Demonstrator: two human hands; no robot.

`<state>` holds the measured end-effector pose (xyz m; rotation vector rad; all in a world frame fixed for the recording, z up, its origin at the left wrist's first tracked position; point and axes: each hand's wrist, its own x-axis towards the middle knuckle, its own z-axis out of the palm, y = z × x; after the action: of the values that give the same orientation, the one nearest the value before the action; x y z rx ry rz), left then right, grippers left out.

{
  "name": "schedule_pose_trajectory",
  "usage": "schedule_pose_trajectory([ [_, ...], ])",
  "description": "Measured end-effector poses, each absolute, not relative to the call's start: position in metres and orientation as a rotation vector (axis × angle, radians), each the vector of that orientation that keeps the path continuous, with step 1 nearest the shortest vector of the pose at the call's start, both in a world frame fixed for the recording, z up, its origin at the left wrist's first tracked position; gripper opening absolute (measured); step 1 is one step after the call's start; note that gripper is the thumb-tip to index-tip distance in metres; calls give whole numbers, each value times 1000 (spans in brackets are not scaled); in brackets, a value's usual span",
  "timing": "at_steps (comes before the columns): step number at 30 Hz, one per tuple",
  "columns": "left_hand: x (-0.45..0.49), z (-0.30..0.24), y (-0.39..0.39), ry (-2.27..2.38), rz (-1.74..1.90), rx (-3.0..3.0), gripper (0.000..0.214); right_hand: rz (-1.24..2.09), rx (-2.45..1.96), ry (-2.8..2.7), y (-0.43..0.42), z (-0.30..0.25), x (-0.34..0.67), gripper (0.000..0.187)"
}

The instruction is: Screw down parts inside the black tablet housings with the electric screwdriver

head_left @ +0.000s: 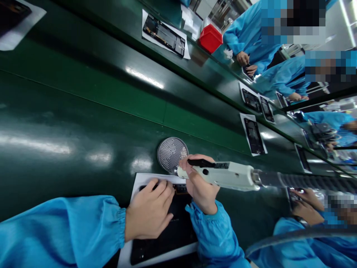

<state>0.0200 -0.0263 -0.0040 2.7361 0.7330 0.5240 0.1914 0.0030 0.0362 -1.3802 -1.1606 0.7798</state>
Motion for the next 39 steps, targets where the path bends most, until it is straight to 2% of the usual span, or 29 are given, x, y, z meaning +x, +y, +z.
schedule_pose_trajectory([
  [23, 18, -1, -24, 703, 460, 2735, 59, 748, -1335, -1170, 4, 34, 190, 18],
  [39, 17, 4, -25, 678, 413, 2715, 58, 884, -1218, -1156, 7, 49, 188, 19],
])
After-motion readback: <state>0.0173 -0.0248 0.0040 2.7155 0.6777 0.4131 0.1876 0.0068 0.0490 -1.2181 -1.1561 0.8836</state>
